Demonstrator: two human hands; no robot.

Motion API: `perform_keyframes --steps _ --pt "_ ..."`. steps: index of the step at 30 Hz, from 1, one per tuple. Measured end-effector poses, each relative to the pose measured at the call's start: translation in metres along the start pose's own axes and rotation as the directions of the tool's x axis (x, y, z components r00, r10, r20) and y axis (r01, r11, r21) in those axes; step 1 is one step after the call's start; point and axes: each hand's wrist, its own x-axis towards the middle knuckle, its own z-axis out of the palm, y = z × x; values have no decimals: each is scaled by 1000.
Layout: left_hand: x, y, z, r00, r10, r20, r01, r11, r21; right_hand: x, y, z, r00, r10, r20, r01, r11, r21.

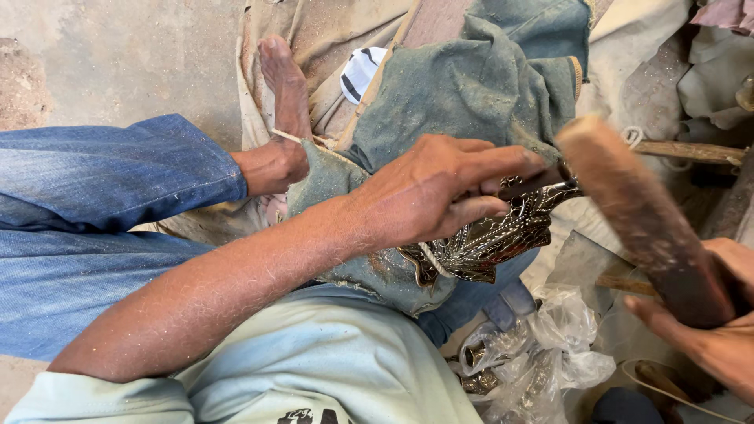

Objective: The person sits on the floor and uses a hammer and chisel to shape a silver-colored metal object resting on a cloth on their lap. They repeatedly strike the chisel to refine the object's surface and edges.

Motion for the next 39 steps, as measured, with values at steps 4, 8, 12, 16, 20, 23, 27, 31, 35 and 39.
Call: perform_keyframes --steps 4,8,12,16,20,23,27,31,35,39 --pt "8 -6 -3 988 16 154 -7 998 -57 -36 -1 21 989 94 -116 -63 967 245" --pt "21 -6 -5 959 80 273 -67 996 -58 -69 -23 43 926 10 -378 133 928 349" --pt "22 -1 -6 939 92 331 -98 995 2 -80 -51 49 884 -51 -465 206 936 287" --pt "8 13 -3 985 -82 150 88 996 -34 -76 -46 45 817 -61 -574 371 817 441" --pt "-9 29 9 945 -307 -109 311 950 21 -61 -17 27 880 6 -474 399 530 748" --pt "-10 32 12 919 -351 -182 355 935 -11 -13 0 -1 940 -47 -338 310 530 789" --pt "-7 35 15 921 -337 -193 346 938 12 69 13 -29 947 -177 -268 278 870 407" --pt "-10 38 20 910 -332 -248 353 934 45 122 19 -22 960 -182 -214 238 933 272" --pt "-10 38 23 905 -325 -275 351 935 50 141 26 -12 968 -177 -180 215 952 218" --pt "-8 37 20 890 -407 -206 420 907 22 138 36 4 973 -164 -163 200 952 233"
